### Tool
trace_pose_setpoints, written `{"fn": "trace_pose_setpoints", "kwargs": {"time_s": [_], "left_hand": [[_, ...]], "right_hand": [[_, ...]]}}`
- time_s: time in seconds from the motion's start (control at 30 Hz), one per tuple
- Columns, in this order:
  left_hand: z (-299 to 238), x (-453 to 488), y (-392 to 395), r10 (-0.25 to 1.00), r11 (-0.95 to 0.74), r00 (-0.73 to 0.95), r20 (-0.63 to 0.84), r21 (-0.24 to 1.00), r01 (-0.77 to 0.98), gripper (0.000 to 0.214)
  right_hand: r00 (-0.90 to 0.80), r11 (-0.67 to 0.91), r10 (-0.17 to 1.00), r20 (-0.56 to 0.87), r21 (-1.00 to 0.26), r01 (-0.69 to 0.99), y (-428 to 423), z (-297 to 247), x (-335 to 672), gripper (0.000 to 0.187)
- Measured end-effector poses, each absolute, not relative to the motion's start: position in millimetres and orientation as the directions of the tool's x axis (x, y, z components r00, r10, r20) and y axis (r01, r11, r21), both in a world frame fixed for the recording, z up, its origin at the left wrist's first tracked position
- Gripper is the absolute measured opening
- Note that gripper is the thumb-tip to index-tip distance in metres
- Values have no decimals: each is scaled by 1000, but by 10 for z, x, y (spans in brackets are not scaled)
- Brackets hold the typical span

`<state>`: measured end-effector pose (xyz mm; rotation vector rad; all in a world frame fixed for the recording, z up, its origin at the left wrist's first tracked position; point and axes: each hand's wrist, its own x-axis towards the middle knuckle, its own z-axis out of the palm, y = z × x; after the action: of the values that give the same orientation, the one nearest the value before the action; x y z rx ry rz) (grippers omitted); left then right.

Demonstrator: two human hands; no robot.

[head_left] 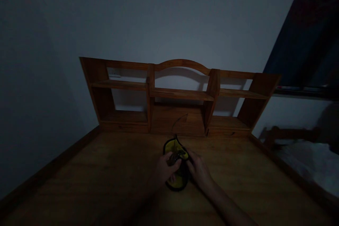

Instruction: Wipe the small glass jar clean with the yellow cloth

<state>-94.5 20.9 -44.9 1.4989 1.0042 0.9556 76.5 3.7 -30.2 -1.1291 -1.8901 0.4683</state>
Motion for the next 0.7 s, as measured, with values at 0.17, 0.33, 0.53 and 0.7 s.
{"fn": "trace_pose_setpoints", "kwargs": {"time_s": [0.17, 0.33, 0.53, 0.7], "left_hand": [[-505, -973, 251, 949, -99, 308, 63, 990, 100, 46], [-530, -989, 319, 967, -78, 250, 57, 994, 75, 46], [-541, -1017, 384, 983, -64, 172, 57, 997, 33, 46], [-499, -1028, 381, 986, -115, 124, 113, 993, 14, 46]], "right_hand": [[-240, 537, 840, 488, -676, 504, 19, -262, 801, 42], [-158, 523, 851, 501, -775, 354, 85, -314, 742, 39], [-74, 334, 938, 337, -941, -54, 229, -432, 670, 37], [-187, 181, 952, 243, -937, -299, 266, -478, 712, 53]]}}
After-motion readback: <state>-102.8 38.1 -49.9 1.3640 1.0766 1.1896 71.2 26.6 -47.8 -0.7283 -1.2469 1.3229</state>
